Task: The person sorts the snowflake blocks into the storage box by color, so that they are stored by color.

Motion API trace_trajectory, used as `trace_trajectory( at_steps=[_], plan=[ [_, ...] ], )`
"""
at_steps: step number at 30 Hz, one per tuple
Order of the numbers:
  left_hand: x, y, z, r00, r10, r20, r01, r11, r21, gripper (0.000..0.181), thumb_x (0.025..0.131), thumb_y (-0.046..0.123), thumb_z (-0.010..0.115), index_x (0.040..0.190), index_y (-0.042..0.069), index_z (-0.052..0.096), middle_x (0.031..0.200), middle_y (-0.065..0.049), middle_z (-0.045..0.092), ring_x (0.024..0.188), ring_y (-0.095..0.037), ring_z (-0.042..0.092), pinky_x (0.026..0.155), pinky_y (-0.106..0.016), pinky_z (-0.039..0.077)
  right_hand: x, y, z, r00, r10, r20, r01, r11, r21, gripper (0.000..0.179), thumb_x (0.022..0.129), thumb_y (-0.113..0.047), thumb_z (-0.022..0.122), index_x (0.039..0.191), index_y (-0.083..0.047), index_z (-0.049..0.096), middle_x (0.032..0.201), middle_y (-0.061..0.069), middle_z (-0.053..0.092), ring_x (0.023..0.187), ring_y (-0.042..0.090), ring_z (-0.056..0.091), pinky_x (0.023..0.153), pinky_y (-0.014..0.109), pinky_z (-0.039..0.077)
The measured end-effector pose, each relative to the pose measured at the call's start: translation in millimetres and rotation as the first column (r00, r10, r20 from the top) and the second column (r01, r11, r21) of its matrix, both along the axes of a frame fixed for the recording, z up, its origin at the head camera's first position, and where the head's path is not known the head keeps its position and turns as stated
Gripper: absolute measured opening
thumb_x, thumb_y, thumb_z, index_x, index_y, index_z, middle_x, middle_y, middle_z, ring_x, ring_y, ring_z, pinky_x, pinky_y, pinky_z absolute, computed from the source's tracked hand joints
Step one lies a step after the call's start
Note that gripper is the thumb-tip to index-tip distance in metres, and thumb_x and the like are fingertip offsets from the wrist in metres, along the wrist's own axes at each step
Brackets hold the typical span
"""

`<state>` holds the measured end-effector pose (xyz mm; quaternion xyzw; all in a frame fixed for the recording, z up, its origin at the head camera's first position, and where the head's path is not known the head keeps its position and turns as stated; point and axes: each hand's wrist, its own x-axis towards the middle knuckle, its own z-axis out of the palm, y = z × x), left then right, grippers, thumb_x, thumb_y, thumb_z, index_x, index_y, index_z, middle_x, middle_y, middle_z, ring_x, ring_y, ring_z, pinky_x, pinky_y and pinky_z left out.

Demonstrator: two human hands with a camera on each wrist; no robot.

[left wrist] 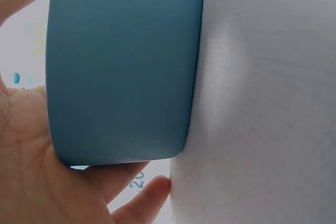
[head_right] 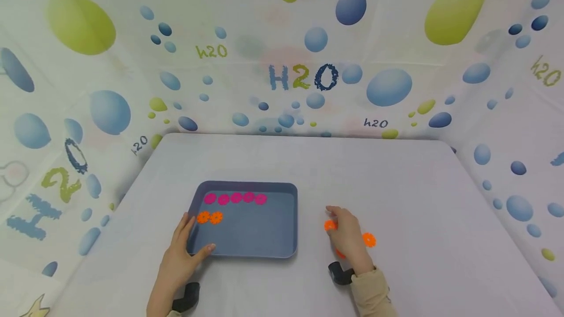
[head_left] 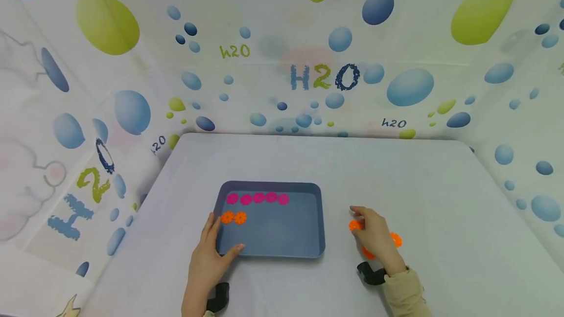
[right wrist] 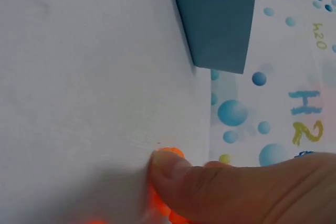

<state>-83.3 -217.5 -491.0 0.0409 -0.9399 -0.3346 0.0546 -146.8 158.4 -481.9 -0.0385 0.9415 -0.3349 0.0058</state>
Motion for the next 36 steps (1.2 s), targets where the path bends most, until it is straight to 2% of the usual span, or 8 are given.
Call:
trace_trajectory(
  at_steps=[7, 12, 16, 21, 24, 28, 33, 36],
  plan=[
    [1.2, 0.5, 0.9, 1.000, -0.001, 0.023, 0.001, 1.000, -0.002, 0.092, 0.084, 0.047, 0.072, 0.150, -0.002, 0.030, 0.160, -0.022, 0.018, 0.127, -0.050, 0.048, 0.094, -0.060, 0.047, 2.4, -1, 5.2, 0.998, -0.006, 0.067, 0.005, 1.000, 0.028, 0.018, 0.081, 0.001, 0.072, 0.098, -0.002, 0.073, 0.096, 0.014, 0.073, 0.079, 0.019, 0.061, 0.067, 0.029, 0.050],
    [1.8, -0.6, 1.9, 1.000, 0.011, 0.026, -0.011, 1.000, -0.002, 0.092, 0.083, 0.045, 0.074, 0.150, -0.002, 0.031, 0.161, -0.021, 0.018, 0.129, -0.050, 0.045, 0.097, -0.060, 0.045, -5.1, -12, 13.7, 0.998, -0.018, 0.057, 0.024, 0.994, -0.107, 0.016, 0.087, 0.000, 0.066, 0.102, -0.002, 0.072, 0.093, 0.013, 0.073, 0.073, 0.017, 0.067, 0.063, 0.025, 0.053],
    [2.3, -1.1, 2.2, 1.000, 0.014, 0.028, -0.014, 1.000, 0.003, 0.092, 0.082, 0.045, 0.074, 0.150, -0.002, 0.030, 0.161, -0.021, 0.018, 0.131, -0.049, 0.044, 0.097, -0.059, 0.045, -16.1, -34, 30.3, 0.998, 0.011, 0.068, 0.008, 0.960, -0.281, 0.024, 0.090, 0.003, 0.061, 0.113, -0.002, 0.068, 0.100, 0.015, 0.073, 0.083, 0.023, 0.073, 0.074, 0.030, 0.059],
    [3.2, -0.8, 2.1, 1.000, 0.015, 0.021, -0.015, 1.000, 0.008, 0.092, 0.083, 0.045, 0.073, 0.149, -0.002, 0.031, 0.160, -0.022, 0.019, 0.131, -0.049, 0.043, 0.097, -0.060, 0.045, -28.5, -77, 50.3, 0.990, 0.130, 0.062, -0.090, 0.894, -0.439, 0.029, 0.091, 0.004, 0.061, 0.119, -0.003, 0.067, 0.110, 0.019, 0.071, 0.096, 0.027, 0.072, 0.081, 0.037, 0.059],
    [3.0, -0.2, 2.0, 1.000, 0.017, 0.018, -0.017, 1.000, 0.011, 0.092, 0.083, 0.045, 0.073, 0.149, -0.002, 0.031, 0.160, -0.022, 0.019, 0.132, -0.049, 0.043, 0.097, -0.060, 0.045, -34.3, -106, 57.2, 0.975, 0.210, 0.078, -0.143, 0.850, -0.507, 0.026, 0.090, 0.000, 0.064, 0.116, -0.001, 0.068, 0.110, 0.020, 0.071, 0.094, 0.030, 0.072, 0.080, 0.041, 0.059],
    [2.6, 0.7, 2.1, 1.000, 0.020, 0.015, -0.020, 1.000, 0.012, 0.092, 0.082, 0.044, 0.074, 0.149, -0.002, 0.032, 0.160, -0.022, 0.019, 0.133, -0.049, 0.042, 0.099, -0.060, 0.043, -38.9, -143, 55.5, 0.945, 0.299, 0.130, -0.181, 0.814, -0.552, 0.021, 0.090, -0.005, 0.066, 0.109, 0.001, 0.069, 0.100, 0.019, 0.073, 0.083, 0.031, 0.074, 0.076, 0.043, 0.059],
    [1.9, 1.6, 2.0, 1.000, 0.015, -0.011, -0.015, 1.000, 0.005, 0.090, 0.082, 0.043, 0.075, 0.148, -0.002, 0.033, 0.159, -0.023, 0.021, 0.133, -0.049, 0.042, 0.098, -0.061, 0.043, -44.3, -182, 35.1, 0.894, 0.380, 0.237, -0.187, 0.797, -0.574, 0.021, 0.091, -0.007, 0.066, 0.109, 0.005, 0.067, 0.091, 0.018, 0.074, 0.073, 0.026, 0.074, 0.068, 0.038, 0.060],
    [0.8, 2.4, 1.4, 1.000, 0.004, -0.027, -0.004, 1.000, 0.007, 0.089, 0.083, 0.044, 0.074, 0.149, -0.001, 0.033, 0.159, -0.023, 0.021, 0.132, -0.049, 0.043, 0.097, -0.061, 0.044, -48.9, -193, 17.9, 0.859, 0.405, 0.314, -0.174, 0.806, -0.565, 0.021, 0.091, -0.005, 0.065, 0.108, 0.007, 0.066, 0.087, 0.018, 0.074, 0.068, 0.024, 0.074, 0.062, 0.033, 0.060]
  ],
)
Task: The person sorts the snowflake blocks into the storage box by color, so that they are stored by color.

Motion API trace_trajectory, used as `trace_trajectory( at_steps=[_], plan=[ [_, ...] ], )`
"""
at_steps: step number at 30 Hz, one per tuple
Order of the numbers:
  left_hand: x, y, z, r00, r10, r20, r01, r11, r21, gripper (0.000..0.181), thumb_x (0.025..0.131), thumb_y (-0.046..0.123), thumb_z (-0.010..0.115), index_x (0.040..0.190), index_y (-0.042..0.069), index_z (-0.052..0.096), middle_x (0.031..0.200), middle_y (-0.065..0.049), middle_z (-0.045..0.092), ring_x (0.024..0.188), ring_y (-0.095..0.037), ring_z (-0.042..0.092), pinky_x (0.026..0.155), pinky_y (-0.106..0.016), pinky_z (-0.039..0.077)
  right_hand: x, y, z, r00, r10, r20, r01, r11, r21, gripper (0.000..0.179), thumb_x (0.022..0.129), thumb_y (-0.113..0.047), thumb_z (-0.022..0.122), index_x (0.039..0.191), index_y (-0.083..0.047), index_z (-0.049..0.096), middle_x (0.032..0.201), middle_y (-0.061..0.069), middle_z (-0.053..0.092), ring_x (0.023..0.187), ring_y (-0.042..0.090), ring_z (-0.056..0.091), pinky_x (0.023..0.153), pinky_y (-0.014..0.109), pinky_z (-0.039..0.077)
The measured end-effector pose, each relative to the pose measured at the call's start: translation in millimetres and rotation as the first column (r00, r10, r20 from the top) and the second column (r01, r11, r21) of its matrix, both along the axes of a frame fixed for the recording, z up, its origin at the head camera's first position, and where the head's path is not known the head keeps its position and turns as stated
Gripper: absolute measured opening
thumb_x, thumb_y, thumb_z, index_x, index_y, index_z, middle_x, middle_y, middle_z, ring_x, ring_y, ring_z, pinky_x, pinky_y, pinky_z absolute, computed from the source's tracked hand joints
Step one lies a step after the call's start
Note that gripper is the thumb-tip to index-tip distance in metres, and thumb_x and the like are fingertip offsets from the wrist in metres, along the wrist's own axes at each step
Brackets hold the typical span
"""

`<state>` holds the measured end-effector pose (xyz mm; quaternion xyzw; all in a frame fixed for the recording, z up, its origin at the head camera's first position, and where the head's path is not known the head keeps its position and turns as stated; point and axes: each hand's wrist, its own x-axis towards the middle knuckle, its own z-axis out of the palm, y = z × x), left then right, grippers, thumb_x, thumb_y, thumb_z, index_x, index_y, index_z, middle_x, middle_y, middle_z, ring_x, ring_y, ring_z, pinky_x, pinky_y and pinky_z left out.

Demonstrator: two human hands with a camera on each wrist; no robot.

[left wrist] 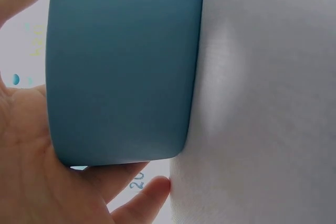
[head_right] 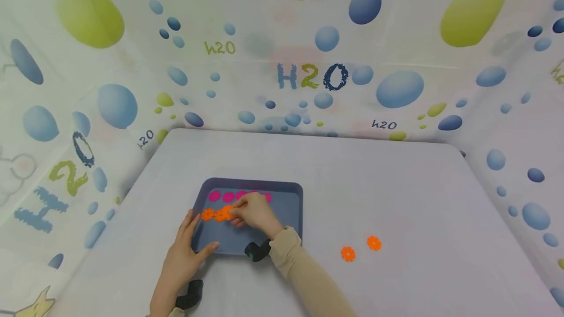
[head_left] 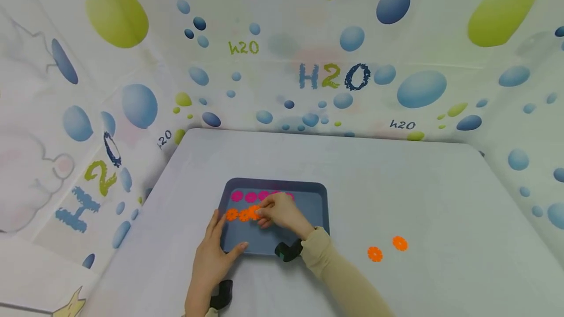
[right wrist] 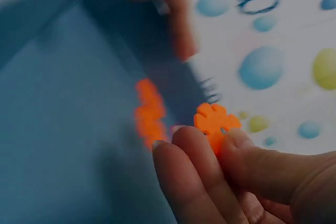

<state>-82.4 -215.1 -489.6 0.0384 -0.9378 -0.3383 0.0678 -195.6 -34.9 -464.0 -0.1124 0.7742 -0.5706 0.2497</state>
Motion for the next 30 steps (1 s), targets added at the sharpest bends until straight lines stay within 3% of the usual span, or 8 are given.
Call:
trace_trajectory(
  at_steps=[5, 10, 22, 27, 30],
  plan=[
    [-1.2, 0.0, 0.2, 1.000, -0.012, -0.018, 0.012, 1.000, -0.011, 0.090, 0.083, 0.045, 0.074, 0.148, -0.001, 0.034, 0.159, -0.023, 0.022, 0.133, -0.048, 0.042, 0.097, -0.060, 0.045, -5.2, -1, -15.8, 0.998, 0.020, 0.056, -0.022, 0.999, 0.032, 0.019, 0.093, -0.005, 0.062, 0.106, 0.007, 0.068, 0.084, 0.019, 0.074, 0.068, 0.026, 0.073, 0.060, 0.032, 0.060],
    [-3.6, -1.4, 3.4, 0.999, -0.015, -0.036, 0.014, 1.000, -0.019, 0.089, 0.082, 0.043, 0.074, 0.148, -0.001, 0.034, 0.159, -0.023, 0.022, 0.134, -0.047, 0.041, 0.098, -0.060, 0.044, -9.1, -2, -12.1, 0.998, 0.000, 0.065, -0.002, 0.999, 0.034, 0.019, 0.093, -0.007, 0.062, 0.103, 0.007, 0.069, 0.083, 0.020, 0.074, 0.069, 0.028, 0.074, 0.060, 0.033, 0.060],
    [-4.2, 1.8, 4.2, 0.999, -0.013, -0.053, 0.012, 1.000, -0.009, 0.088, 0.082, 0.042, 0.075, 0.148, -0.001, 0.035, 0.158, -0.024, 0.024, 0.133, -0.048, 0.043, 0.097, -0.059, 0.046, -13.7, 1, -8.4, 0.998, -0.051, 0.036, 0.044, 0.984, 0.174, 0.018, 0.088, -0.009, 0.069, 0.074, 0.002, 0.071, 0.058, 0.009, 0.067, 0.045, 0.012, 0.063, 0.051, 0.031, 0.057],
    [-1.5, 2.2, 4.0, 1.000, -0.008, -0.023, 0.008, 1.000, -0.008, 0.088, 0.083, 0.043, 0.074, 0.148, -0.001, 0.034, 0.158, -0.024, 0.023, 0.133, -0.048, 0.042, 0.097, -0.059, 0.045, -11.4, 10, -11.1, 0.997, -0.070, 0.028, 0.066, 0.989, 0.135, 0.021, 0.088, -0.013, 0.071, 0.073, 0.000, 0.063, 0.058, 0.009, 0.066, 0.045, 0.013, 0.064, 0.051, 0.032, 0.058],
    [-0.2, 1.6, 3.6, 1.000, -0.002, -0.015, 0.001, 1.000, -0.013, 0.088, 0.083, 0.043, 0.074, 0.148, -0.001, 0.034, 0.158, -0.024, 0.023, 0.133, -0.049, 0.042, 0.097, -0.060, 0.045, -9.2, 23, -6.0, 0.997, -0.061, -0.044, 0.064, 0.995, 0.071, 0.021, 0.091, -0.019, 0.067, 0.082, 0.000, 0.062, 0.067, 0.011, 0.069, 0.053, 0.015, 0.068, 0.055, 0.031, 0.058]
  ],
)
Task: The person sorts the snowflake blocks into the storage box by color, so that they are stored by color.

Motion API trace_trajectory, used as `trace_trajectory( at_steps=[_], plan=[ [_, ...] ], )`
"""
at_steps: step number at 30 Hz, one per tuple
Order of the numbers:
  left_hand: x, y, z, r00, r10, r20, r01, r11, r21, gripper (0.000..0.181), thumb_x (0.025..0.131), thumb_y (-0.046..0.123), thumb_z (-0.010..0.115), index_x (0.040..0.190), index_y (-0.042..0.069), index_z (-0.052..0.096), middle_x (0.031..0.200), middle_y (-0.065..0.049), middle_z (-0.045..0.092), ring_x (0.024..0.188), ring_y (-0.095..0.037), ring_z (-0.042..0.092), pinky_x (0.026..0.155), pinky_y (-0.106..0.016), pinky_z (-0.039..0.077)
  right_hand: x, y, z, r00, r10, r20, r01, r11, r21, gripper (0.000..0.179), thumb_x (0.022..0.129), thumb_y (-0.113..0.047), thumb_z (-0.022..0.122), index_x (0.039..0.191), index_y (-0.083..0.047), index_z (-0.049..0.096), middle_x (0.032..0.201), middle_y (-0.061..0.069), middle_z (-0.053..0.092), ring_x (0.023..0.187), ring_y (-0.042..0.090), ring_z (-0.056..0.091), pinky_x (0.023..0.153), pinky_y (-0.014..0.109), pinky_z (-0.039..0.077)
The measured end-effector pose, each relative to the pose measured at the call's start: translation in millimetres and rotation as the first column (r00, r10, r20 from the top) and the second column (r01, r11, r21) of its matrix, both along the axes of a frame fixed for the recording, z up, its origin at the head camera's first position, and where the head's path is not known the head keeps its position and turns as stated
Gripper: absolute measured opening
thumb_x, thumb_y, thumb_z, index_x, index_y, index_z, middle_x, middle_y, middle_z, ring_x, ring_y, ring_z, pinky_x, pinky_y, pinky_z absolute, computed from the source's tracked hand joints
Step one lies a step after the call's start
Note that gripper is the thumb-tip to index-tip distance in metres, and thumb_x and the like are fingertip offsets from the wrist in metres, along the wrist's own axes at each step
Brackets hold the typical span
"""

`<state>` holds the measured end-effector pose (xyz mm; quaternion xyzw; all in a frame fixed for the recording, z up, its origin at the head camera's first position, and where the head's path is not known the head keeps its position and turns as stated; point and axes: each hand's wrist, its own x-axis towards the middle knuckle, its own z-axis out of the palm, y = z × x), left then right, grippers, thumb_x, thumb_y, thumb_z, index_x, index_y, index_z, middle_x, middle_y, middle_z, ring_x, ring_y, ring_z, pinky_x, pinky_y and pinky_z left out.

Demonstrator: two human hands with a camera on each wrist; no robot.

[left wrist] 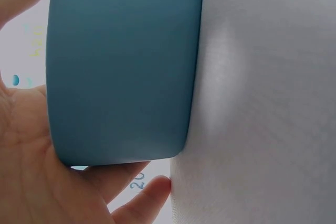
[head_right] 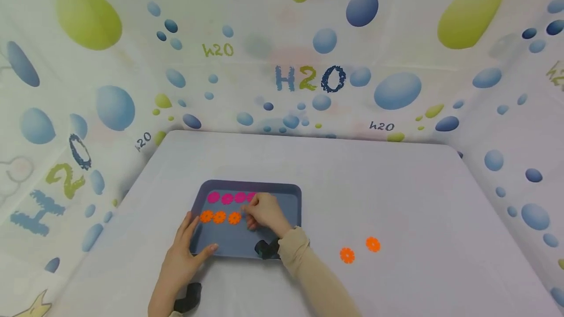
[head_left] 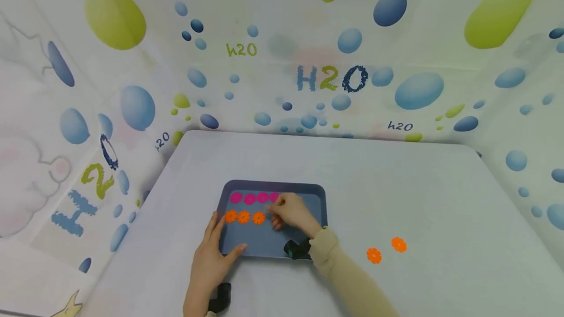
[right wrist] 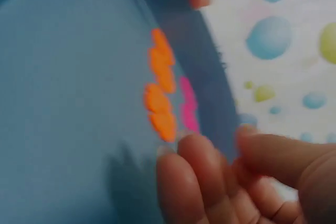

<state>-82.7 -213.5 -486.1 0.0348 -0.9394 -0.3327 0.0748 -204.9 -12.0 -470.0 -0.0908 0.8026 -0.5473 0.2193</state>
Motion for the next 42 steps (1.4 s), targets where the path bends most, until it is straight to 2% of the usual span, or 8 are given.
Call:
trace_trajectory(
  at_steps=[5, 9, 18, 25, 29, 32, 36, 42],
  plan=[
    [-0.7, -1.8, -0.1, 1.000, 0.001, -0.002, -0.001, 1.000, -0.001, 0.090, 0.082, 0.045, 0.074, 0.149, 0.000, 0.033, 0.159, -0.023, 0.022, 0.133, -0.049, 0.041, 0.097, -0.060, 0.045, 9.4, 38, 21.2, 0.977, -0.017, -0.215, 0.020, 1.000, 0.013, 0.022, 0.095, -0.026, 0.062, 0.099, -0.005, 0.066, 0.088, 0.010, 0.073, 0.077, 0.022, 0.071, 0.069, 0.029, 0.058],
    [0.3, -4.3, 1.1, 1.000, 0.012, 0.004, -0.012, 1.000, -0.011, 0.090, 0.082, 0.045, 0.074, 0.149, 0.001, 0.033, 0.159, -0.022, 0.021, 0.131, -0.049, 0.044, 0.095, -0.060, 0.046, 20.3, 74, 29.4, 0.952, -0.046, -0.304, 0.078, 0.992, 0.095, 0.025, 0.095, -0.029, 0.062, 0.110, -0.009, 0.067, 0.104, 0.006, 0.073, 0.096, 0.025, 0.070, 0.080, 0.032, 0.056],
    [0.1, -3.9, 2.6, 0.999, 0.015, 0.030, -0.015, 1.000, 0.002, 0.089, 0.083, 0.044, 0.073, 0.150, 0.001, 0.032, 0.160, -0.022, 0.019, 0.133, -0.050, 0.041, 0.098, -0.061, 0.044, 43.3, 141, 22.9, 0.955, -0.097, -0.279, 0.148, 0.975, 0.166, 0.040, 0.095, -0.034, 0.062, 0.127, -0.010, 0.060, 0.126, 0.010, 0.066, 0.115, 0.027, 0.064, 0.098, 0.042, 0.051],
    [-0.2, -2.9, -0.1, 0.998, 0.018, 0.059, -0.018, 1.000, 0.006, 0.090, 0.084, 0.045, 0.072, 0.151, 0.002, 0.030, 0.161, -0.020, 0.018, 0.133, -0.050, 0.041, 0.098, -0.061, 0.043, 75.6, 175, 21.8, 0.952, -0.118, -0.283, 0.190, 0.952, 0.240, 0.049, 0.095, -0.035, 0.061, 0.137, -0.010, 0.052, 0.141, 0.016, 0.055, 0.125, 0.039, 0.055, 0.101, 0.051, 0.047],
    [-0.6, -2.7, 1.0, 0.998, 0.021, 0.055, -0.021, 1.000, 0.003, 0.090, 0.084, 0.045, 0.073, 0.150, 0.002, 0.031, 0.161, -0.020, 0.018, 0.133, -0.049, 0.041, 0.099, -0.061, 0.043, 96.1, 190, 16.2, 0.964, -0.097, -0.246, 0.173, 0.935, 0.310, 0.053, 0.093, -0.029, 0.064, 0.141, -0.011, 0.048, 0.144, 0.022, 0.050, 0.115, 0.043, 0.060, 0.073, 0.036, 0.055],
    [-0.9, -2.5, 2.5, 0.998, 0.024, 0.057, -0.025, 1.000, 0.005, 0.090, 0.083, 0.045, 0.073, 0.150, 0.002, 0.032, 0.161, -0.021, 0.019, 0.134, -0.049, 0.040, 0.099, -0.061, 0.042, 108.5, 195, 8.3, 0.967, -0.090, -0.237, 0.174, 0.915, 0.363, 0.057, 0.087, -0.017, 0.071, 0.140, -0.013, 0.050, 0.139, 0.020, 0.055, 0.111, 0.039, 0.063, 0.067, 0.032, 0.051],
    [-0.9, -2.1, 3.2, 0.997, 0.028, 0.077, -0.029, 1.000, 0.010, 0.090, 0.084, 0.045, 0.073, 0.151, 0.002, 0.031, 0.161, -0.020, 0.017, 0.135, -0.049, 0.039, 0.100, -0.062, 0.042, 118.1, 196, -4.6, 0.944, -0.104, -0.315, 0.232, 0.884, 0.405, 0.059, 0.080, -0.003, 0.073, 0.136, -0.014, 0.055, 0.133, 0.011, 0.062, 0.122, 0.035, 0.059, 0.092, 0.045, 0.052],
    [-0.4, 1.1, 1.9, 0.996, 0.026, 0.081, -0.027, 0.999, 0.017, 0.088, 0.084, 0.043, 0.073, 0.150, 0.001, 0.031, 0.161, -0.020, 0.017, 0.134, -0.049, 0.040, 0.100, -0.062, 0.042, 119.3, 192, -11.4, 0.888, -0.127, -0.441, 0.327, 0.850, 0.414, 0.052, 0.076, 0.012, 0.070, 0.125, -0.004, 0.062, 0.120, 0.013, 0.068, 0.106, 0.030, 0.065, 0.087, 0.042, 0.055]
  ],
)
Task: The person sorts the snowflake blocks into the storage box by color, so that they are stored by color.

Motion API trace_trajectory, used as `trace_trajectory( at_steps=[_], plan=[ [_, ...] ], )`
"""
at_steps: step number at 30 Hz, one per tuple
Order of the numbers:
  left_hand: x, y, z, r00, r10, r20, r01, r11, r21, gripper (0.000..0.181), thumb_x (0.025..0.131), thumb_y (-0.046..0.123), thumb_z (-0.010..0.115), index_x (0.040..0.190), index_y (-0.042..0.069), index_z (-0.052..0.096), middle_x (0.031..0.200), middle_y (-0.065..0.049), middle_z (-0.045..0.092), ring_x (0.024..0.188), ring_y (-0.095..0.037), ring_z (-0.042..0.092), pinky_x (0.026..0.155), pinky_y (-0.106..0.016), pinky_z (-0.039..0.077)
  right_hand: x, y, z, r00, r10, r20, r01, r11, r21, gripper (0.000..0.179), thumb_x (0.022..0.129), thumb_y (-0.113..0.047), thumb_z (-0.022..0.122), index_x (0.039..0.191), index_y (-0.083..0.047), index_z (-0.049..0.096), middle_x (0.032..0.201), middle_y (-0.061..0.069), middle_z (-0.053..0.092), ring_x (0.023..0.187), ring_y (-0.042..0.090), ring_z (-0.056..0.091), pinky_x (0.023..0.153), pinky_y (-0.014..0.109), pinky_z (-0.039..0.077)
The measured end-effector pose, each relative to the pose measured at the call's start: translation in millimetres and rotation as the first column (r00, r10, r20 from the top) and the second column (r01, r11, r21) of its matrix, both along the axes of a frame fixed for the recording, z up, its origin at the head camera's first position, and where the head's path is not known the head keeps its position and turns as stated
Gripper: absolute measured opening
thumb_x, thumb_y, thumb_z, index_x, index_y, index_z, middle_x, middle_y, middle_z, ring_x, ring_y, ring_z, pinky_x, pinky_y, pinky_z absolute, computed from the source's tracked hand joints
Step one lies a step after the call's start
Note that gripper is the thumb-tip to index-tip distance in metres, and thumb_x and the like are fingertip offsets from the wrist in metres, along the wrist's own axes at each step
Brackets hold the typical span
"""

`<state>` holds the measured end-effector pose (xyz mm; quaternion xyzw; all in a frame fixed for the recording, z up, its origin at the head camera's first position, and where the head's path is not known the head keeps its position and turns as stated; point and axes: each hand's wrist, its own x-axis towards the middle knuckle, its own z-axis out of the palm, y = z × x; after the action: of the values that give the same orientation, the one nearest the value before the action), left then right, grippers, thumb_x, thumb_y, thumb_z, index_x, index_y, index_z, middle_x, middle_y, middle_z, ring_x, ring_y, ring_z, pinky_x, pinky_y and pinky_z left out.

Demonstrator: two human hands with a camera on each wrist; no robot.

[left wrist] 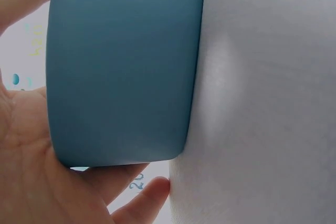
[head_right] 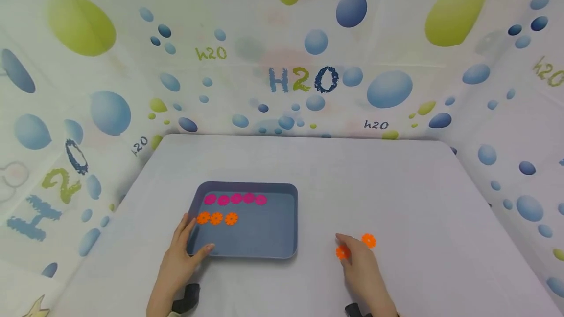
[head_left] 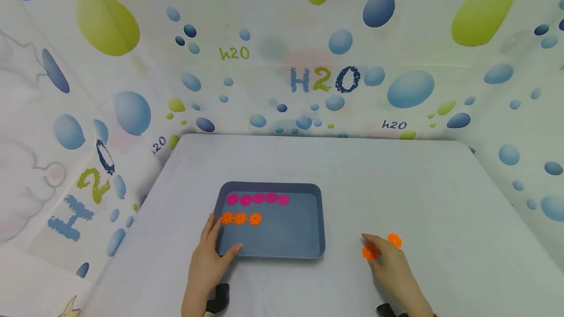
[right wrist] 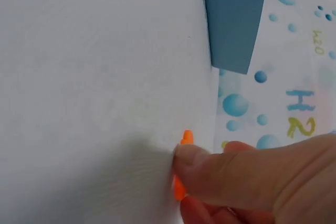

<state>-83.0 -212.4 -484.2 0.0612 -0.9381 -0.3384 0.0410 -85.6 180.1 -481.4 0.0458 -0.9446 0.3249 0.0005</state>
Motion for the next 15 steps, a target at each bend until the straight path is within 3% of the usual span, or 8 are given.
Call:
trace_trajectory(
  at_steps=[10, 15],
  plan=[
    [-0.2, -0.2, -1.9, 1.000, -0.004, -0.016, 0.004, 1.000, 0.002, 0.088, 0.084, 0.042, 0.073, 0.150, 0.001, 0.032, 0.161, -0.020, 0.018, 0.134, -0.049, 0.040, 0.100, -0.061, 0.042, -12.5, -1, 7.4, 0.999, 0.029, 0.043, -0.033, 0.995, 0.098, 0.047, 0.071, 0.010, 0.075, 0.116, -0.004, 0.067, 0.100, 0.008, 0.067, 0.086, 0.018, 0.063, 0.071, 0.031, 0.055],
    [-0.8, -0.6, -2.2, 1.000, -0.008, -0.021, 0.008, 1.000, 0.001, 0.088, 0.084, 0.043, 0.073, 0.150, 0.000, 0.032, 0.161, -0.020, 0.018, 0.134, -0.049, 0.040, 0.100, -0.061, 0.042, -17.7, 3, 11.5, 0.994, 0.026, 0.102, -0.037, 0.993, 0.109, 0.034, 0.070, 0.005, 0.078, 0.102, -0.005, 0.072, 0.092, 0.006, 0.067, 0.078, 0.014, 0.059, 0.067, 0.029, 0.051]
  ],
)
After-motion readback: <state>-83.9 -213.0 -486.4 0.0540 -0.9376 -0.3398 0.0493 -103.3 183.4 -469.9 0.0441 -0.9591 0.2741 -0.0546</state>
